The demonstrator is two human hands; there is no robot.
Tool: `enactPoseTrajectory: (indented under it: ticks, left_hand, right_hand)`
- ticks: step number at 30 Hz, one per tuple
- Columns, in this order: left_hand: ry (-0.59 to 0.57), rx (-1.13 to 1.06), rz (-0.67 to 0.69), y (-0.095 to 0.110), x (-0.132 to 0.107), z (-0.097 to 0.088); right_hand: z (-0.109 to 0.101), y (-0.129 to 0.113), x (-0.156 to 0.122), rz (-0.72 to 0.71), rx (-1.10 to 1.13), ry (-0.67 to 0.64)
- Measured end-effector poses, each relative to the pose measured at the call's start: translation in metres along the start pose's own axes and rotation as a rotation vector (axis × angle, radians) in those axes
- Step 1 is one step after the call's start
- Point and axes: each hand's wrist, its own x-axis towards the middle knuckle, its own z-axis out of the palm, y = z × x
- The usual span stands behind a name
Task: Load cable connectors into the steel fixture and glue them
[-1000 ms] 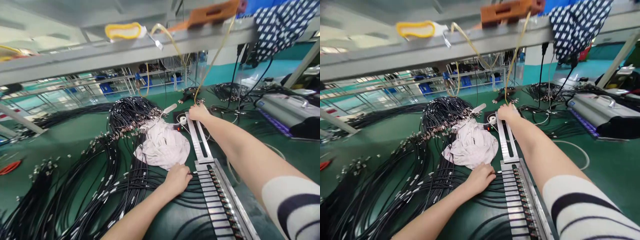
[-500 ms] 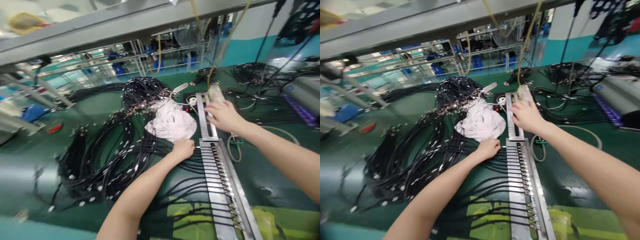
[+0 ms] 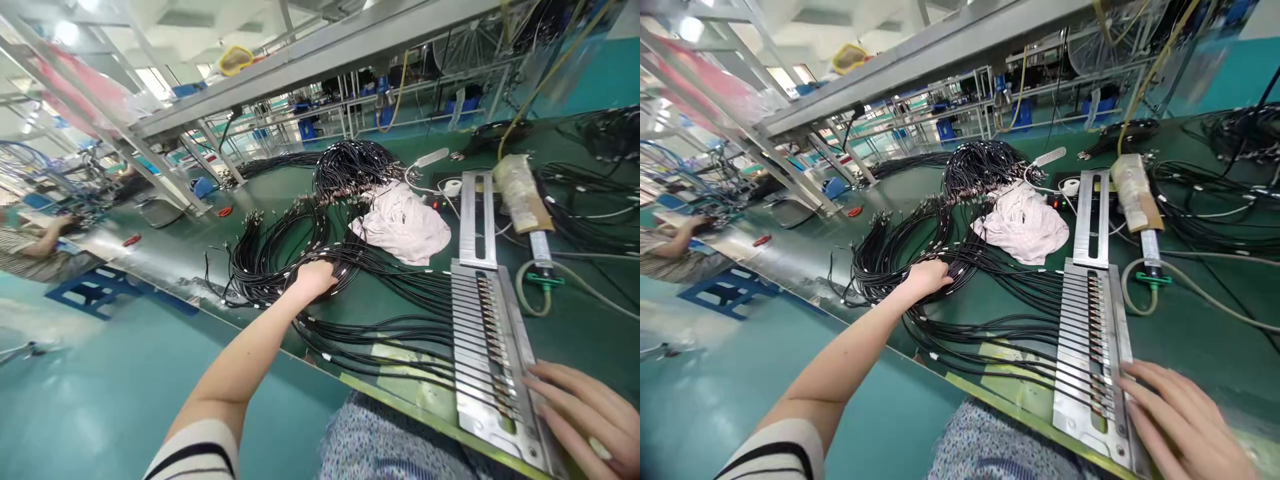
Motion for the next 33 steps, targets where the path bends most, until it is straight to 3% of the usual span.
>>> enactPoseTrajectory:
  ticks: [2,4,8,11,14,18,20,23,25,27,29,33]
  left_hand:
    - [0.039,-0.125,-0.007,-0.012,-0.004,-0.019]
    - [0.146,-0.286,0.005,-0.021,-0.011,-0.052]
    - [0.476,-0.591,0.005,-0.035,-0.038,-0.125]
    - [0.604,-0.843,0.071,-0.039,-0.067,-0.143]
    - [0.664,-1.013,0.141,-0.039,-0.093,-0.127]
    - [0.639,-1.085,0.183,-0.047,-0.121,-0.097]
    - [0.546,-1.022,0.190,-0.052,-0.130,-0.084]
    - [0.232,-0.811,0.196,-0.051,-0.132,-0.062]
    - [0.014,-0.618,0.178,-0.043,-0.123,-0.042]
    - [-0.101,-0.380,0.126,-0.032,-0.104,-0.019]
    - [-0.108,-0.179,0.073,-0.021,-0.080,0.002]
    - [0.051,0.009,0.007,-0.003,-0.037,0.026]
  right_hand:
    - [-0.002,-0.005,0.007,-0.176,-0.075,-0.052]
    - [-0.007,-0.011,0.014,-0.207,-0.083,-0.048]
    - [-0.013,-0.017,0.020,-0.207,-0.061,-0.060]
    - [-0.010,-0.015,0.020,-0.214,-0.034,-0.081]
    - [-0.005,-0.020,0.027,-0.249,-0.028,-0.097]
    - [0.002,-0.036,0.042,-0.343,-0.029,-0.129]
    - [0.007,-0.044,0.049,-0.418,-0.043,-0.140]
    - [0.015,-0.055,0.057,-0.468,-0.051,-0.162]
    - [0.019,-0.065,0.061,-0.432,-0.032,-0.198]
    - [0.021,-0.076,0.066,-0.395,-0.006,-0.261]
    - [0.022,-0.083,0.069,-0.369,0.007,-0.325]
    - [0.021,-0.077,0.069,-0.324,0.007,-0.317]
